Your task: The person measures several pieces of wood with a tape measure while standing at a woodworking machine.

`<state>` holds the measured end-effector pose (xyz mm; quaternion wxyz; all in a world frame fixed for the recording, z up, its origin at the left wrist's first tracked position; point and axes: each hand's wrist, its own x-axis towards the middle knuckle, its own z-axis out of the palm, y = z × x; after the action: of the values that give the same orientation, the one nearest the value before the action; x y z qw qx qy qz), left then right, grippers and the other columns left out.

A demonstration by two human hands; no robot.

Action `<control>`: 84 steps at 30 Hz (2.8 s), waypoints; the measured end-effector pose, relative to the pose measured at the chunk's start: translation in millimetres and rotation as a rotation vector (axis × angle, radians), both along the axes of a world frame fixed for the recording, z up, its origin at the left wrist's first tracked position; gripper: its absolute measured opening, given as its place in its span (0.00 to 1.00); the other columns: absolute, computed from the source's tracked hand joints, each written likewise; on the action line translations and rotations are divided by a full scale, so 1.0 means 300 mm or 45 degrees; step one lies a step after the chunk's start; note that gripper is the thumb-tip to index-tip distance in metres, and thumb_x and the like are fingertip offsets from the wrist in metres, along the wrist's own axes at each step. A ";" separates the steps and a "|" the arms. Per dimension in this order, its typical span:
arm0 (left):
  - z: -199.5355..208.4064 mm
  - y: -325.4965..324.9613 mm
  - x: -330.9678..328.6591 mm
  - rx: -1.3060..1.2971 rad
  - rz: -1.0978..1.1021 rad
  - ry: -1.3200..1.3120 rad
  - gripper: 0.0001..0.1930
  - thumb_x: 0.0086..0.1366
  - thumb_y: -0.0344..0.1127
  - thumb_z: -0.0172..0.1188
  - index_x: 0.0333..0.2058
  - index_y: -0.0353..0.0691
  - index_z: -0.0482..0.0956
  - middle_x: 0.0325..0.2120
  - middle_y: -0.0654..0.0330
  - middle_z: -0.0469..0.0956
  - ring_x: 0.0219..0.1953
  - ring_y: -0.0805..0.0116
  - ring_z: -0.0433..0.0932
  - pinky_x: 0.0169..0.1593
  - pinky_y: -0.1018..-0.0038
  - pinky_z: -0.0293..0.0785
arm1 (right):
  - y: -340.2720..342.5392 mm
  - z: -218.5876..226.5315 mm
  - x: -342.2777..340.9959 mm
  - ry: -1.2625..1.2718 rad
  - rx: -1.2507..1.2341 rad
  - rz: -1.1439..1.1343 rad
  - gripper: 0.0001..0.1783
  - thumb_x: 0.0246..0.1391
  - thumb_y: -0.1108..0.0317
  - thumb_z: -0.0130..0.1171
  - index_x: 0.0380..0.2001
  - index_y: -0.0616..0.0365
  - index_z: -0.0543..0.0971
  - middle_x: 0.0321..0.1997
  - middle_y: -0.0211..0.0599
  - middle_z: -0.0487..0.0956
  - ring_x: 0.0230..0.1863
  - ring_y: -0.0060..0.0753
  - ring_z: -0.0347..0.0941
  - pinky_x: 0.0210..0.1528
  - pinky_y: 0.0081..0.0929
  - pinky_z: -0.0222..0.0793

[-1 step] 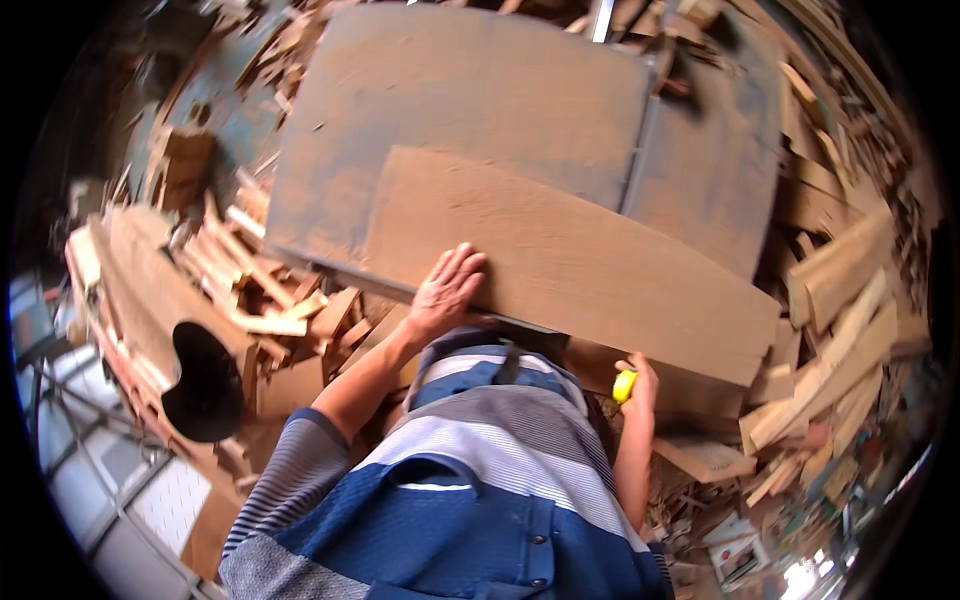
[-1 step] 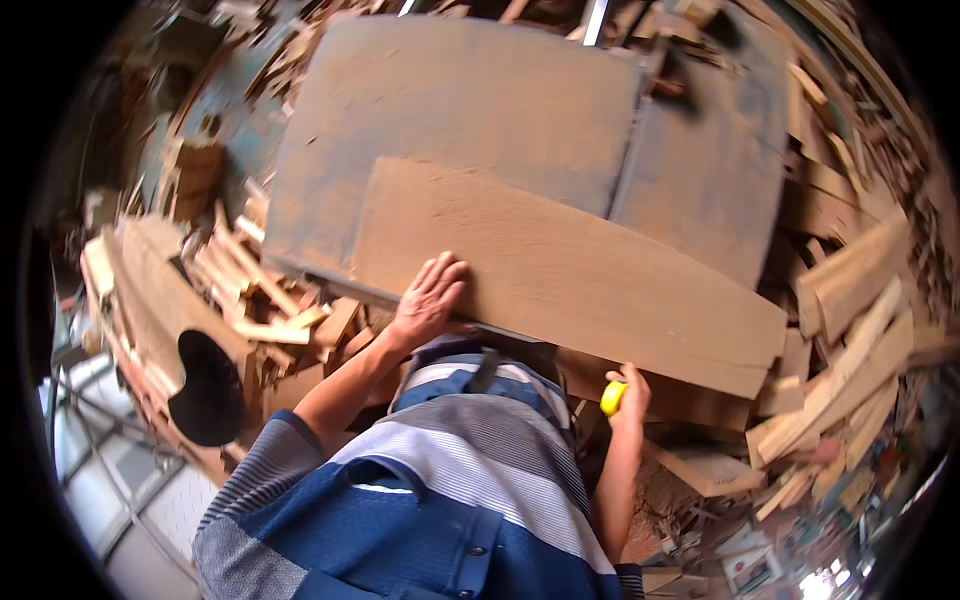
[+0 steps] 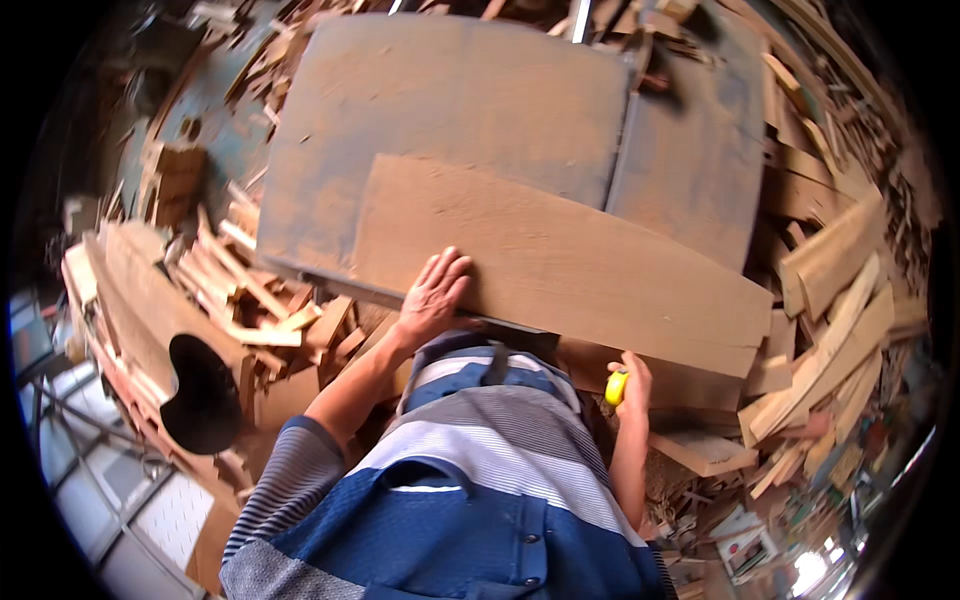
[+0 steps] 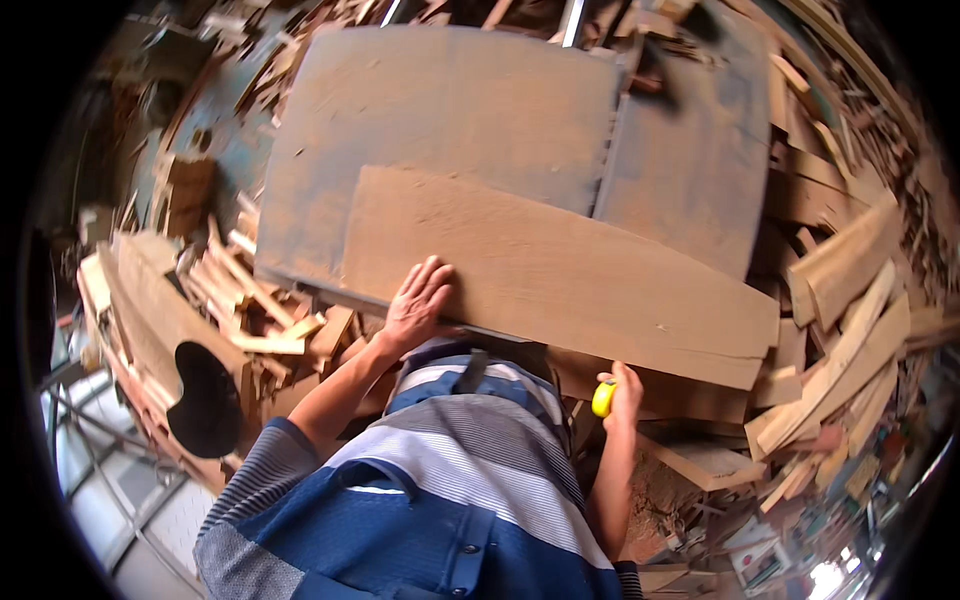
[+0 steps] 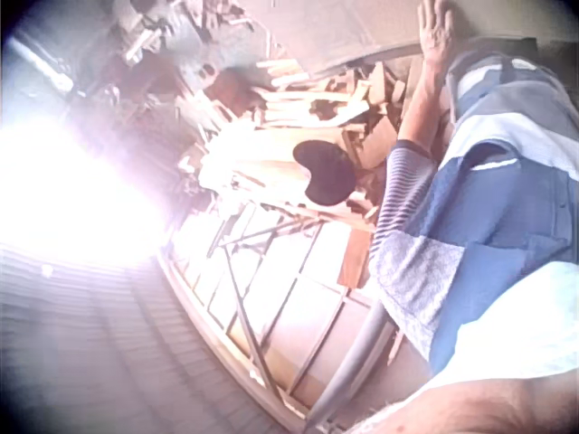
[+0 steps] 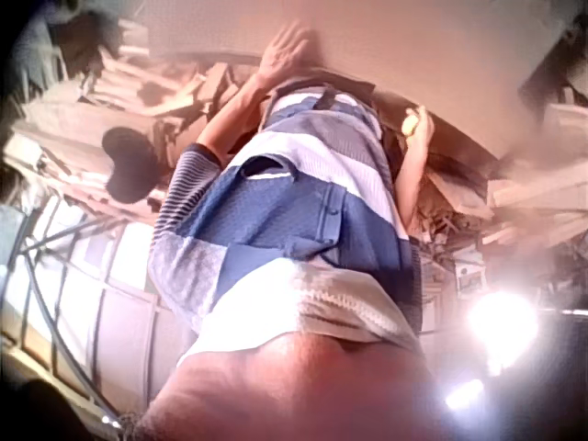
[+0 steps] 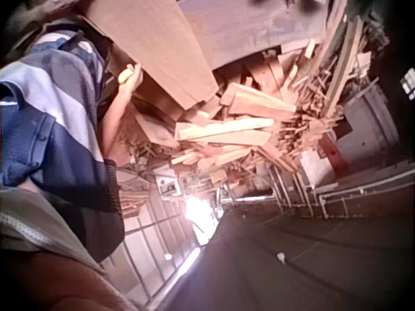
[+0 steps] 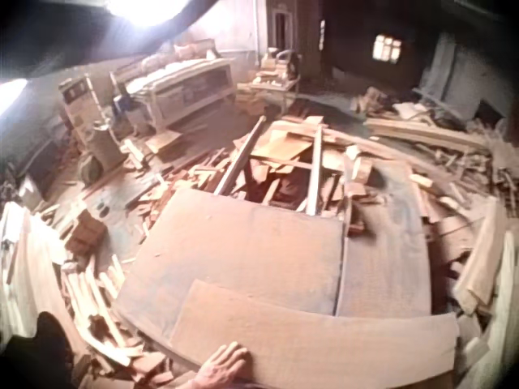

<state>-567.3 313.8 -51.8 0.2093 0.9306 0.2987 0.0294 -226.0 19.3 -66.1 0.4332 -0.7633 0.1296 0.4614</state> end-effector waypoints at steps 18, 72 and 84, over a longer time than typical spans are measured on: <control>0.188 -0.110 0.352 -1.688 -0.067 -0.090 0.20 0.73 0.36 0.57 0.58 0.33 0.74 0.51 0.49 0.81 0.53 0.60 0.78 0.60 0.67 0.72 | 0.442 0.214 -0.219 -0.100 0.513 1.331 0.53 0.61 0.34 0.54 0.73 0.62 0.50 0.55 0.63 0.77 0.60 0.57 0.74 0.60 0.41 0.69; 0.084 0.027 0.274 -0.125 0.228 0.144 0.26 0.47 0.33 0.73 0.46 0.37 0.77 0.55 0.51 0.73 0.56 0.43 0.69 0.59 0.56 0.68 | -0.327 0.057 0.478 -1.016 -0.358 -0.290 0.18 0.54 0.58 0.62 0.34 0.65 0.83 0.34 0.48 0.82 0.38 0.43 0.78 0.43 0.38 0.71; 0.066 0.063 0.271 -0.226 0.281 -0.025 0.20 0.54 0.35 0.70 0.46 0.36 0.80 0.46 0.50 0.80 0.51 0.44 0.74 0.57 0.56 0.71 | -0.482 0.134 0.164 -0.682 0.060 -0.745 0.09 0.57 0.65 0.63 0.34 0.61 0.82 0.27 0.31 0.80 0.31 0.23 0.73 0.37 0.24 0.69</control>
<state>-486.1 332.7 -31.9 0.2891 0.8697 0.3985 0.0349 -176.8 -125.2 -25.8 0.5822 -0.7774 0.2133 0.1060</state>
